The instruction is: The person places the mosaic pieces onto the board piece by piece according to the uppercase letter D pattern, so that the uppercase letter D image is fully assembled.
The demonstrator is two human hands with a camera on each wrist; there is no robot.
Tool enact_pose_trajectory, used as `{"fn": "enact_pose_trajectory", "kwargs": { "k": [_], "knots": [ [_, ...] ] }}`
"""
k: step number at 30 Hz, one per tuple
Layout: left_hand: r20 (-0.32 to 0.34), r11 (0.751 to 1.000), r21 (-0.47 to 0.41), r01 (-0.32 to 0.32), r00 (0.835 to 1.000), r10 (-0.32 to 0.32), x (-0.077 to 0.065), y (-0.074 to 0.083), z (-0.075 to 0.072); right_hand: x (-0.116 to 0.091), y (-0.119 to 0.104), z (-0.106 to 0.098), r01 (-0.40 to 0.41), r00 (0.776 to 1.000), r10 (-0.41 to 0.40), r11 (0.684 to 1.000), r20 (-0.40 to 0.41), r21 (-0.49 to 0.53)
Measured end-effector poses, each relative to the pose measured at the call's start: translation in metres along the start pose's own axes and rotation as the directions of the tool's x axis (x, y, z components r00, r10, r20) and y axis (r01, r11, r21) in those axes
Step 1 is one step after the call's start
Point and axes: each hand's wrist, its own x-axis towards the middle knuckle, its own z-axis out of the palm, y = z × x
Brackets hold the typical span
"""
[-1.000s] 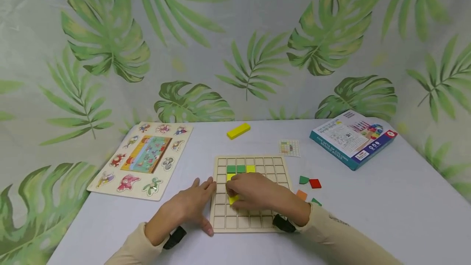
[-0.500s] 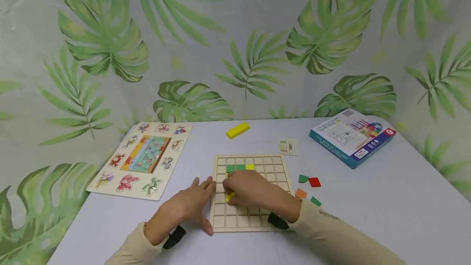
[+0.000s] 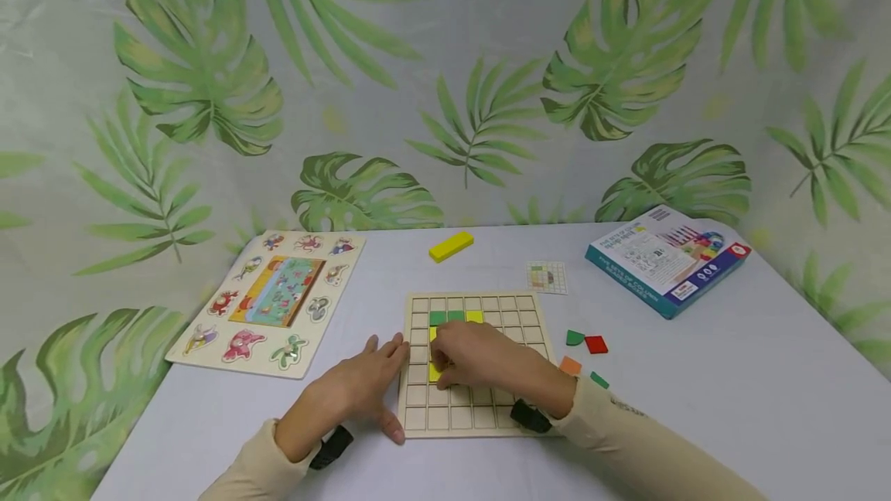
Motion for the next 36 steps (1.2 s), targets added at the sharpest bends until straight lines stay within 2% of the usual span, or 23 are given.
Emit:
{"fn": "enact_pose_trajectory", "kwargs": {
  "k": [9,16,23,32,36],
  "knots": [
    [-0.002,1.0,-0.002,0.005,1.0,-0.005,-0.001,0.0,0.002,-0.025,0.012,-0.009,0.088,0.996,-0.088,0.996,0.031,-0.017],
    [-0.007,1.0,0.001,-0.005,1.0,0.005,0.0,0.0,0.004,-0.061,0.03,-0.013,0.039,0.999,-0.039,0.999,0.005,0.013],
    [-0.013,1.0,0.0,-0.012,1.0,0.012,-0.001,0.001,0.002,-0.096,0.053,-0.014,0.043,0.998,-0.04,0.997,-0.038,0.066],
    [-0.004,1.0,0.0,-0.002,1.0,0.002,-0.001,0.002,0.0,-0.142,0.079,-0.018,-0.06,0.998,0.062,0.992,-0.01,0.112],
    [-0.003,1.0,-0.007,-0.002,1.0,0.002,-0.001,0.002,0.0,-0.157,0.087,-0.02,-0.149,0.989,0.15,0.98,0.006,0.128]
  ]
}}
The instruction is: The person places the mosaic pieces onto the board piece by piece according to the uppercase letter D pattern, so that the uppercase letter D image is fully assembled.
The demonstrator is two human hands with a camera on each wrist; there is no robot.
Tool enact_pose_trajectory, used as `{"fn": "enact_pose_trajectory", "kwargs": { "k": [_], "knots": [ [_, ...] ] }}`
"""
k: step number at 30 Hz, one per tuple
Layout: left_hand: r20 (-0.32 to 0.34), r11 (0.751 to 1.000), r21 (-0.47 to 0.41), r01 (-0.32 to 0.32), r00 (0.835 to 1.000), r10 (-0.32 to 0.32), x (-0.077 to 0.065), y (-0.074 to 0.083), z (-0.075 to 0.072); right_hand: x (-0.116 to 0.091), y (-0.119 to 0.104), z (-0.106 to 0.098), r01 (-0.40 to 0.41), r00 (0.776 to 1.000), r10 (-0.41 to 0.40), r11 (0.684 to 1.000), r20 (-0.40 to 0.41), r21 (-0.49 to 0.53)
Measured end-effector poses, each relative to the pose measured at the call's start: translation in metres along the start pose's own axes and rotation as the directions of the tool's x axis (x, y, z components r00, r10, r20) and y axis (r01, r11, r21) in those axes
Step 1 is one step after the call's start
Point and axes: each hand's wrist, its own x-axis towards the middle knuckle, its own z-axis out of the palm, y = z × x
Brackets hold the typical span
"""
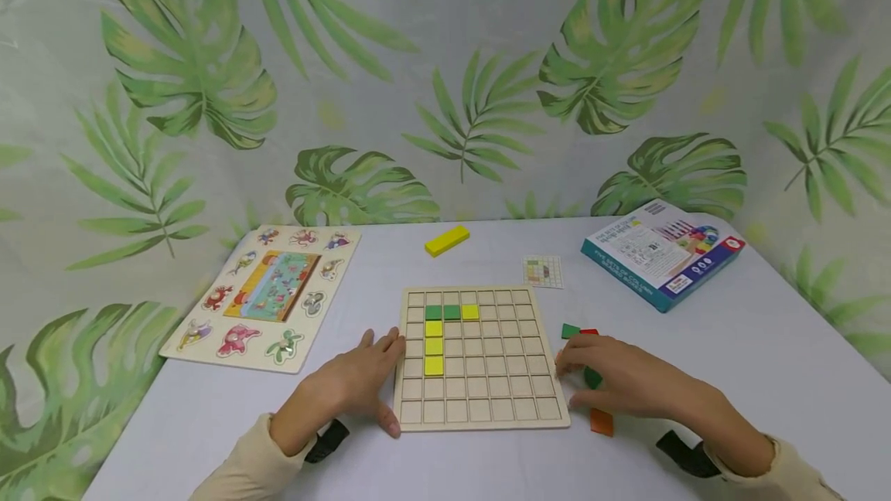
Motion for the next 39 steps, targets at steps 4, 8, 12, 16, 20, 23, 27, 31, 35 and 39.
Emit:
{"fn": "enact_pose_trajectory", "kwargs": {
  "k": [4,8,12,16,20,23,27,31,35,39],
  "knots": [
    [0.0,1.0,-0.013,-0.001,1.0,0.001,0.0,0.0,-0.001,-0.008,0.005,-0.002,-0.104,0.994,0.102,0.994,0.038,0.033],
    [-0.003,1.0,-0.019,0.001,1.0,-0.001,-0.001,0.0,-0.001,-0.015,0.008,-0.001,-0.102,0.994,0.1,0.994,0.053,0.038],
    [-0.009,1.0,-0.023,-0.003,1.0,0.003,-0.002,0.001,-0.001,-0.021,0.012,0.001,-0.05,0.997,0.048,0.998,0.063,0.032],
    [-0.009,1.0,-0.013,-0.002,1.0,0.002,-0.001,0.001,-0.002,-0.024,0.015,0.003,-0.049,0.992,0.043,0.998,0.115,0.048],
    [-0.001,1.0,-0.014,0.008,1.0,-0.008,-0.001,0.001,-0.002,-0.026,0.016,0.003,-0.094,0.982,0.081,0.993,0.168,0.071],
    [0.003,1.0,-0.016,0.012,1.0,-0.012,-0.001,0.001,-0.002,-0.028,0.018,0.004,-0.104,0.98,0.09,0.992,0.18,0.072],
    [-0.003,1.0,-0.014,0.005,1.0,-0.005,-0.001,0.001,-0.002,-0.028,0.019,0.006,-0.114,0.977,0.1,0.991,0.186,0.064],
    [-0.009,1.0,-0.011,0.003,1.0,-0.003,-0.001,0.001,-0.001,-0.028,0.021,0.006,-0.111,0.977,0.097,0.992,0.187,0.065],
    [-0.006,1.0,-0.013,0.005,1.0,-0.005,0.0,0.001,-0.001,-0.028,0.022,0.006,-0.095,0.979,0.076,0.991,0.19,0.097],
    [-0.004,1.0,-0.017,0.009,1.0,-0.009,0.0,0.001,-0.001,-0.028,0.023,0.006,-0.1,0.978,0.075,0.987,0.194,0.123]
  ]
}}
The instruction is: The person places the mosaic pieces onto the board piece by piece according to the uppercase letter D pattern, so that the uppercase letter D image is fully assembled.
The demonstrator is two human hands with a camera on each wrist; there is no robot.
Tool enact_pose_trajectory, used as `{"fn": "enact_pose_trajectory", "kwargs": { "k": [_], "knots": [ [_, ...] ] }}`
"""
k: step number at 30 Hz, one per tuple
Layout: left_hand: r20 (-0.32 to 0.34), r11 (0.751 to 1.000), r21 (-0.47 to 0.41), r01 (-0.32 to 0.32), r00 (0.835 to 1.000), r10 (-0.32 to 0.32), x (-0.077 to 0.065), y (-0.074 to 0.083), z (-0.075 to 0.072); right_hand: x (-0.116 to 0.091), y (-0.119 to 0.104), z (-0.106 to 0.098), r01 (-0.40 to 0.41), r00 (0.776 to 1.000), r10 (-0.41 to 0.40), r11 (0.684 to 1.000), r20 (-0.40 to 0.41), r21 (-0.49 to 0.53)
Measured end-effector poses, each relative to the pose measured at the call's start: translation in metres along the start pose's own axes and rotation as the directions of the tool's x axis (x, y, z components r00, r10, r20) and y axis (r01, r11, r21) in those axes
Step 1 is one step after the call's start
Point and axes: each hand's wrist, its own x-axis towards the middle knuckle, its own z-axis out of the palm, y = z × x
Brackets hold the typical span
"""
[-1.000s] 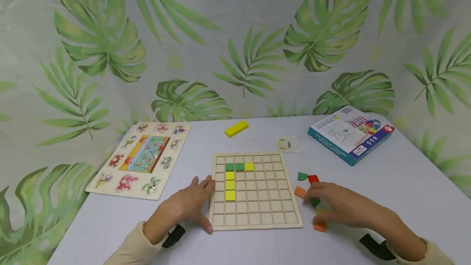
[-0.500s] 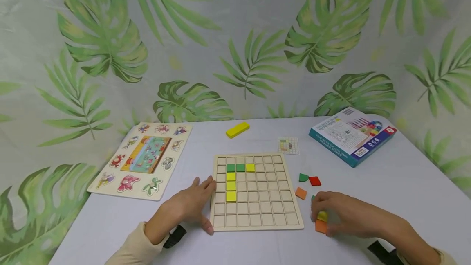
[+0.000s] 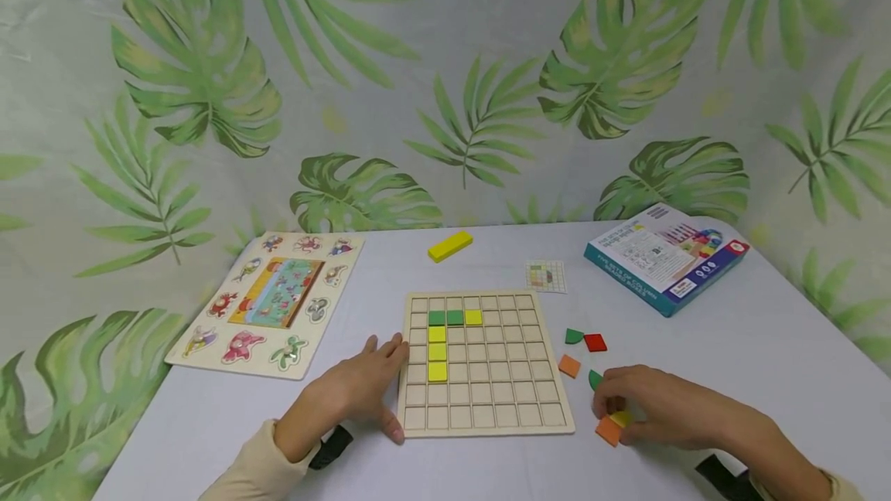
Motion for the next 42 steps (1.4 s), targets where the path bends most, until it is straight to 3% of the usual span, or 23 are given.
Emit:
{"fn": "enact_pose_trajectory", "kwargs": {
  "k": [8,17,28,42],
  "knots": [
    [0.001,1.0,-0.002,0.003,1.0,-0.003,-0.001,0.0,0.0,0.0,-0.001,-0.002,-0.007,0.999,0.005,0.997,-0.032,-0.073],
    [0.0,1.0,-0.006,0.0,1.0,0.0,-0.002,-0.001,-0.001,0.011,-0.017,-0.012,0.119,0.986,-0.134,0.982,-0.099,-0.144],
    [-0.007,1.0,-0.003,-0.016,1.0,0.016,-0.001,-0.003,0.002,0.042,-0.052,-0.013,0.23,0.955,-0.263,0.95,-0.14,-0.213],
    [-0.007,1.0,0.007,-0.007,1.0,0.007,0.001,-0.002,0.002,0.085,-0.092,-0.004,0.319,0.931,-0.353,0.909,-0.09,-0.269]
  ]
}}
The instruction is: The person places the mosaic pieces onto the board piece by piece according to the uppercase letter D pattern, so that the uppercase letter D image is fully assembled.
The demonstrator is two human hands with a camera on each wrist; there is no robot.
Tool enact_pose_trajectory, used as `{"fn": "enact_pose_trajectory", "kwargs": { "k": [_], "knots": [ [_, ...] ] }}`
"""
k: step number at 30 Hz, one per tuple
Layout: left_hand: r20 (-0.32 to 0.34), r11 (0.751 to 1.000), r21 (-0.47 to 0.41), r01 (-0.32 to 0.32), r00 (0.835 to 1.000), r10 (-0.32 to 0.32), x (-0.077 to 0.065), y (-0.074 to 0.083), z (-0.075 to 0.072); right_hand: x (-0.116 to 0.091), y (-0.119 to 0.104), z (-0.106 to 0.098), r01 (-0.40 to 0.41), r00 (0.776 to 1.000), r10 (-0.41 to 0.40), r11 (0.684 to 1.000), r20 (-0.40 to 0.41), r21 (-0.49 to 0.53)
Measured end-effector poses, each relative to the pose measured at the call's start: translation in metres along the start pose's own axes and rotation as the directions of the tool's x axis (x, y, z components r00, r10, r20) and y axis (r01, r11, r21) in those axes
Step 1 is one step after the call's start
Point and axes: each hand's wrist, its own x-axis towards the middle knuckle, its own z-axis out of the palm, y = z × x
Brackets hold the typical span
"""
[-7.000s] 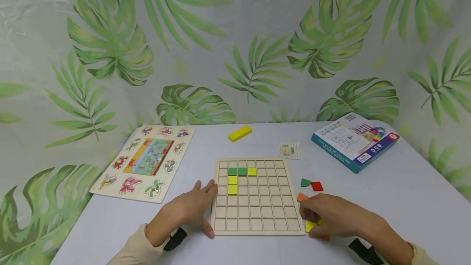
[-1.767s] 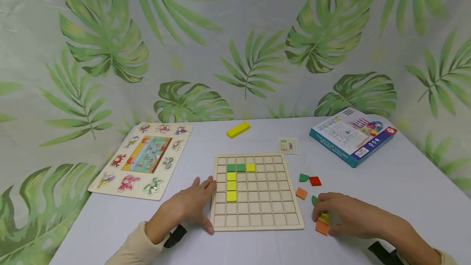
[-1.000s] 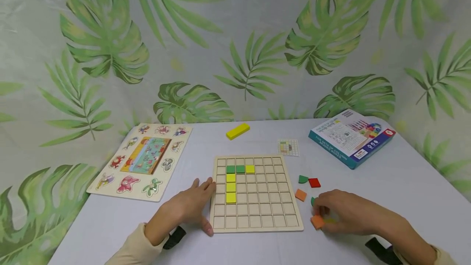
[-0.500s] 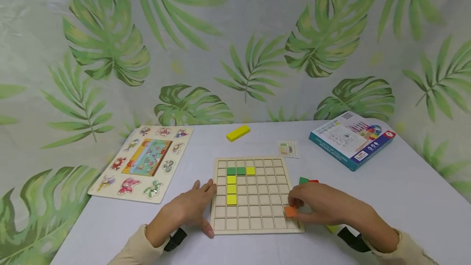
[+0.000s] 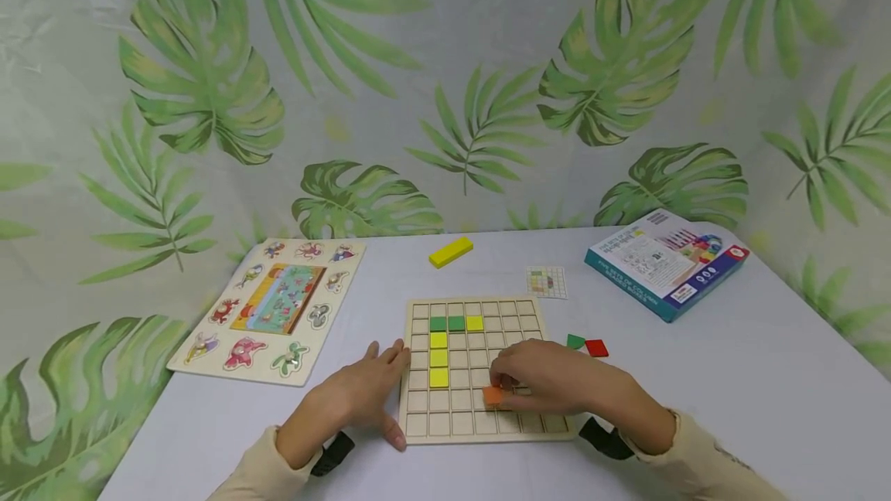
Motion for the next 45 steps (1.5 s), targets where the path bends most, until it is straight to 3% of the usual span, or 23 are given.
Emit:
{"fn": "enact_pose_trajectory", "kwargs": {
  "k": [7,18,30,45],
  "knots": [
    [0.004,1.0,-0.002,-0.003,1.0,0.003,0.001,0.001,0.003,0.027,-0.016,0.006,0.025,0.999,-0.024,1.0,0.047,-0.014],
    [-0.006,1.0,0.014,-0.01,1.0,0.01,0.001,0.0,0.003,0.055,-0.031,0.015,0.018,0.999,-0.014,0.992,0.032,-0.121],
    [-0.003,1.0,0.023,-0.005,1.0,0.005,-0.001,0.001,-0.002,0.06,-0.032,0.019,-0.012,0.999,0.003,0.982,-0.047,-0.187],
    [0.009,1.0,0.01,0.001,1.0,-0.001,-0.001,0.001,-0.002,0.061,-0.033,0.023,-0.017,1.0,0.013,0.975,-0.02,-0.22]
  ]
}}
